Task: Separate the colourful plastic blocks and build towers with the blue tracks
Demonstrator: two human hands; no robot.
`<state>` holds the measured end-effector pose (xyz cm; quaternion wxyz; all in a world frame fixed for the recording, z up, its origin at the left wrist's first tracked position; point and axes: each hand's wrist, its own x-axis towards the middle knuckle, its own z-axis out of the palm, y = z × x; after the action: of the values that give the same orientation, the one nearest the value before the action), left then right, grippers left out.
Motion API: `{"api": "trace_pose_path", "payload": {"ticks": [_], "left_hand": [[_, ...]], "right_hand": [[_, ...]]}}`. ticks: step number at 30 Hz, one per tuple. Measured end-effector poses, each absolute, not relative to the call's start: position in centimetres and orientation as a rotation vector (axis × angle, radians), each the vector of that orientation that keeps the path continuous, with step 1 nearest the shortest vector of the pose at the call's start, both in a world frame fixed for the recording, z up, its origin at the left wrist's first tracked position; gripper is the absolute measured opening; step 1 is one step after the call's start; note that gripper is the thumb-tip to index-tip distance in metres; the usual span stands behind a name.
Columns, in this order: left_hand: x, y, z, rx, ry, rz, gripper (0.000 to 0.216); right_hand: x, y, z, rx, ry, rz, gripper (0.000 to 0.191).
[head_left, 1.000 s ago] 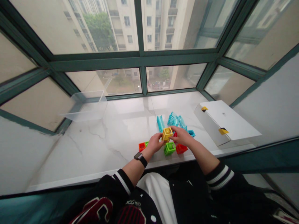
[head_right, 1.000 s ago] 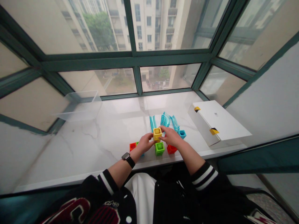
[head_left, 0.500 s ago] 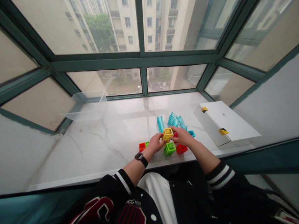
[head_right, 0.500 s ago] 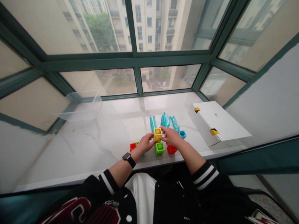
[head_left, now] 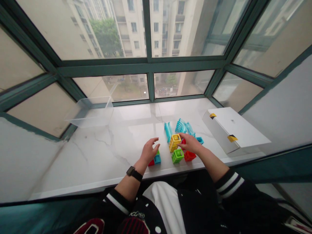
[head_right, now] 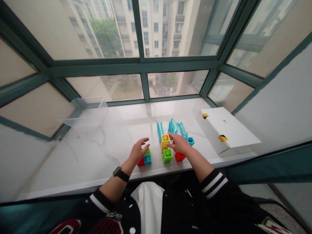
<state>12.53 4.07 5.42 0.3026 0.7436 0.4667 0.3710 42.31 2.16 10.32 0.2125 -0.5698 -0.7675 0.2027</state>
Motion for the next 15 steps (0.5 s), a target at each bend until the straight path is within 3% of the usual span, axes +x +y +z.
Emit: {"api": "trace_pose_path", "payload": {"ticks": [3, 7, 10, 15], "left_hand": [[8.8, 2.9, 4.6, 1.980, 1.374, 0.977, 0.029], [5.6, 0.6, 2.5, 1.975, 1.376, 0.910, 0.037], [4.9, -0.8, 1.2, 1.966, 1.352, 0.817, 0.054], [5.6, -1.5, 0.6, 1.991, 1.310, 0.674, 0.086]], "right_hand": [[42.4, 2.2, 10.4, -1.581, -2.119, 0.564, 0.047], [42.2, 2.2, 10.6, -1.586, -2.113, 0.604, 0.047], [42.1, 2.1, 10.9, -1.591, -2.116, 0.640, 0.048], [42.7, 1.1, 11.4, -1.586, -2.030, 0.649, 0.070]]}}
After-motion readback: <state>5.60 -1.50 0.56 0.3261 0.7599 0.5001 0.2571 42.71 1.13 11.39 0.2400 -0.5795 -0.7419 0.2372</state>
